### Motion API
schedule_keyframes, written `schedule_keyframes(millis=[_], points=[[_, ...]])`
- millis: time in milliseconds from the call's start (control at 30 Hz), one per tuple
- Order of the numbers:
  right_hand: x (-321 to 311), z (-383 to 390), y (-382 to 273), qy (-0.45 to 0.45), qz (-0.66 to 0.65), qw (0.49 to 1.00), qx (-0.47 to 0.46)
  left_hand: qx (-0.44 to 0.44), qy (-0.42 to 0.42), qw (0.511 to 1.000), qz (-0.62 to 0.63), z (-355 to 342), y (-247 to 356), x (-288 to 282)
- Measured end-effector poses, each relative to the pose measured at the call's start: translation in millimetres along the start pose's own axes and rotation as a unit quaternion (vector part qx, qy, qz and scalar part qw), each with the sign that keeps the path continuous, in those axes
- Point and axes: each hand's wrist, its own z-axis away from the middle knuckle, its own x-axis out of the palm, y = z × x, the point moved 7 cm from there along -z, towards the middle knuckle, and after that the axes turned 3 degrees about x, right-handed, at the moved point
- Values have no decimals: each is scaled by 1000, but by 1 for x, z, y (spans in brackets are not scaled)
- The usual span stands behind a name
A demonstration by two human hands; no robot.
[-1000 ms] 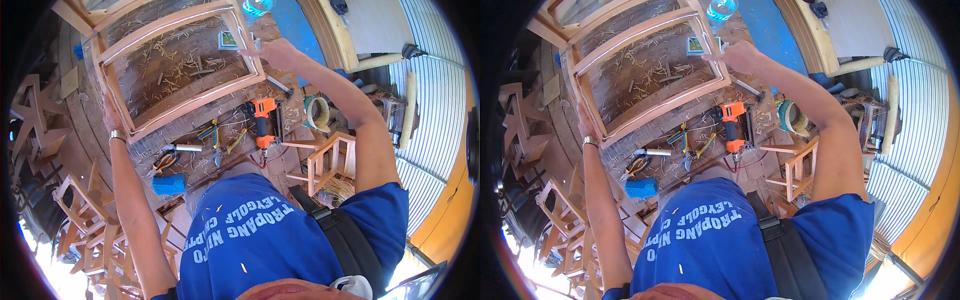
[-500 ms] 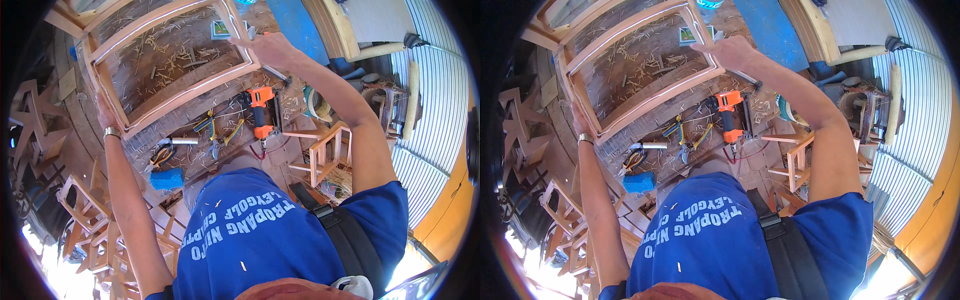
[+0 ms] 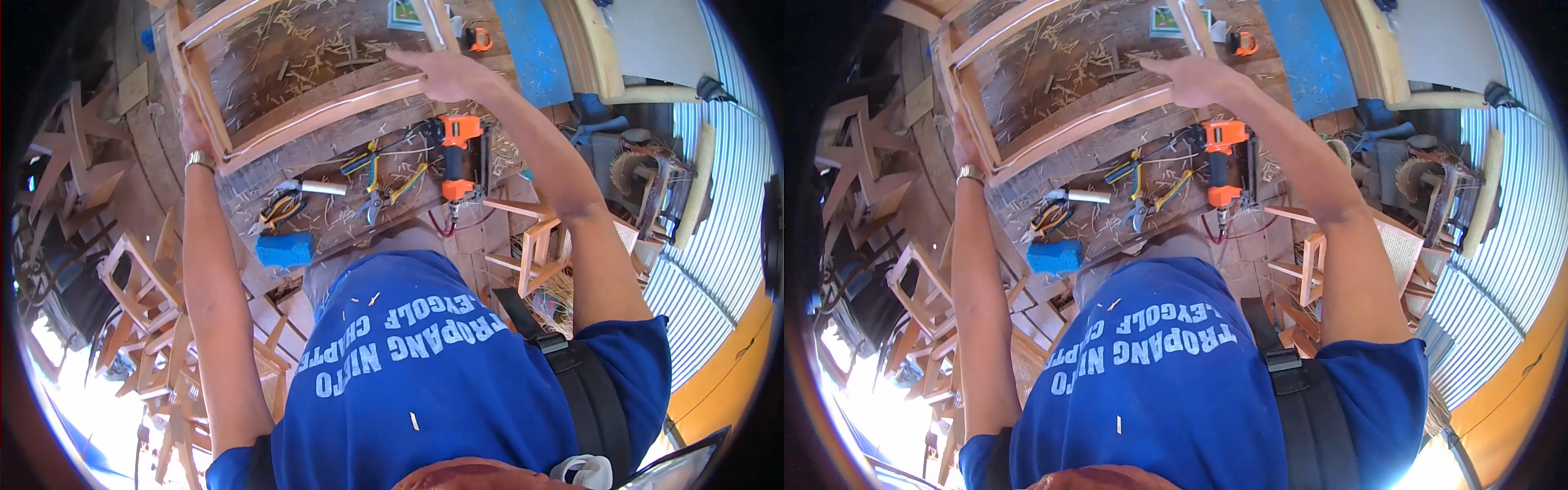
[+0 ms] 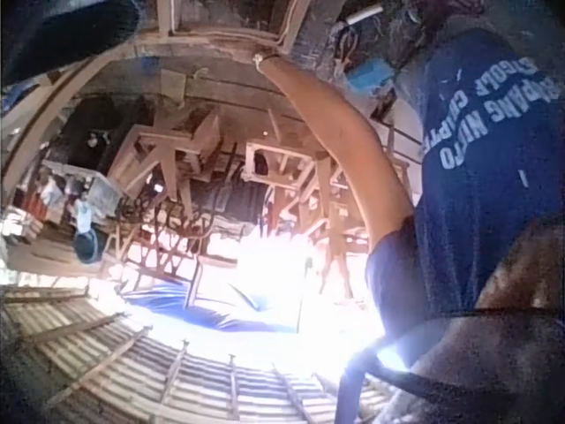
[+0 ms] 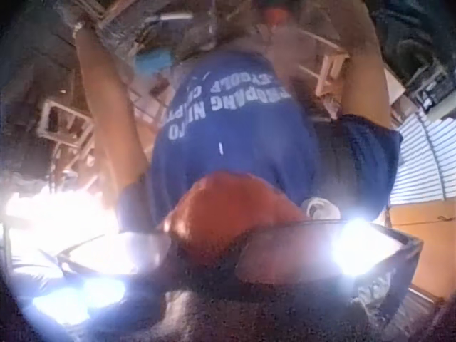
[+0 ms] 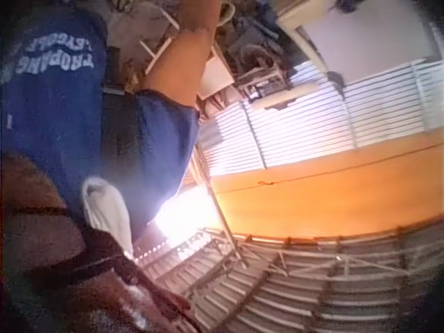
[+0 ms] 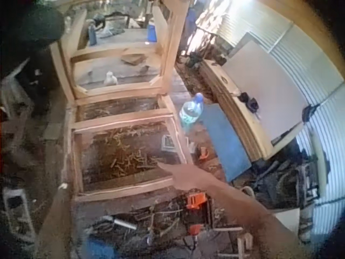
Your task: Applying cane webbing to a wooden chair frame using wood glue and a pneumatic staple gun.
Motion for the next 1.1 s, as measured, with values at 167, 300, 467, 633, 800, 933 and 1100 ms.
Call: schedule_keyframes(millis=[167,300,467,633,800,933,1100], points=[[72,56,-35,-54,-136,978,-147,-58,-59,989,124,37,36,39],[179,83,-17,30,-179,979,-91,-31,-127,975,177,32,38,53],[210,107,-23,70,-510,848,123,-22,-167,966,197,35,46,61],[189,108,-38,186,-437,874,104,-91,-146,957,235,13,28,18],[177,65,-53,288,-317,900,82,-17,-121,950,287,50,27,-77],[175,16,-81,173,-282,926,184,-47,-36,970,235,103,-62,-168],[195,-14,-84,134,-214,953,169,152,1,879,-453,189,-216,-257]])
